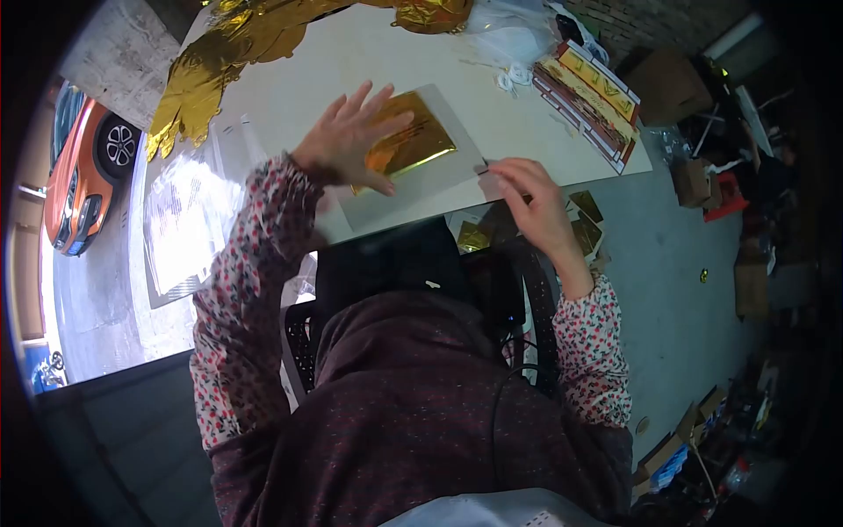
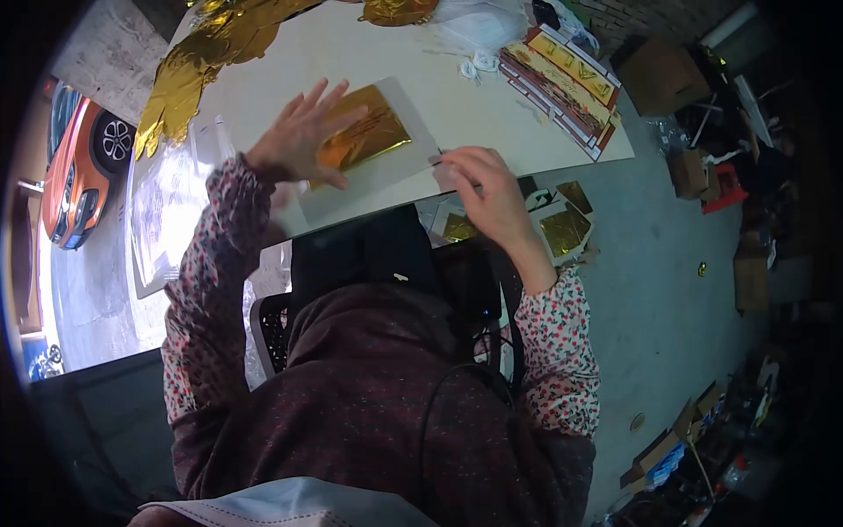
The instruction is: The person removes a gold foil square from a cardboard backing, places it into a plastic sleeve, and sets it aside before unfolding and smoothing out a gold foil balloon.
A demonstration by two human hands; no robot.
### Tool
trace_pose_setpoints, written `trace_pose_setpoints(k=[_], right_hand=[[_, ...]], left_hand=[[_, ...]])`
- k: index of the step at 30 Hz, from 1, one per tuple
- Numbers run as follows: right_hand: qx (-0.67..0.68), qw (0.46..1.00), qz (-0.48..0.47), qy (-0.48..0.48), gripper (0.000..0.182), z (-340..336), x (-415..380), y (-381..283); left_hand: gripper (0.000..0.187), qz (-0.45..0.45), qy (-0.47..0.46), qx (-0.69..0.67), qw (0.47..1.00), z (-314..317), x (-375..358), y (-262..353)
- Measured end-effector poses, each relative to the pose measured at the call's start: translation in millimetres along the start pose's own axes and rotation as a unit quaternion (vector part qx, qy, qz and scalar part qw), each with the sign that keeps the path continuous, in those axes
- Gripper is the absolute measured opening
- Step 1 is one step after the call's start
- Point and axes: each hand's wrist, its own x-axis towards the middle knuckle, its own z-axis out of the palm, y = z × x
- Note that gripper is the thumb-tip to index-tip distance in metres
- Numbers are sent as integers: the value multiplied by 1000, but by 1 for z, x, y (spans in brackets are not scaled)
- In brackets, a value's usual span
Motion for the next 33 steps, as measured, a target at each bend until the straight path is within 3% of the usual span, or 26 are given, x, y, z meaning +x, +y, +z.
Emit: trace_pose_setpoints(k=[1,2,6,9,14,17,20,23,26,29,30,33], right_hand=[[-32,999,-19,-7,22,2,-3,-3],[-76,995,-71,-7,20,4,-3,-3],[-48,997,-63,7,19,9,-1,-11],[-38,995,-86,26,19,19,4,-20],[-131,986,-101,34,18,24,-6,-19],[-86,994,-59,-38,19,12,-21,-9],[-58,994,-80,36,18,11,-1,-23],[-100,989,-109,-6,20,25,16,-22],[-109,987,-71,-95,17,7,2,-17],[15,990,101,-102,23,-12,2,-21],[5,996,61,-70,10,-12,10,-21],[-146,975,-71,-153,13,-16,31,-17]], left_hand=[[106,11,5,16,1000,-7,2,-1],[90,9,22,44,999,-13,0,4],[52,103,121,-151,976,15,6,20],[52,129,94,-179,971,35,-3,47],[60,73,47,-201,976,45,-12,72],[62,62,54,-194,978,42,-13,70],[62,64,53,-197,977,42,-13,72],[60,62,60,-197,977,45,-14,71],[58,63,61,-201,976,42,-11,68],[56,62,46,-209,975,44,-13,68],[56,64,40,-209,975,44,-13,67],[58,67,36,-223,972,41,-13,67]])
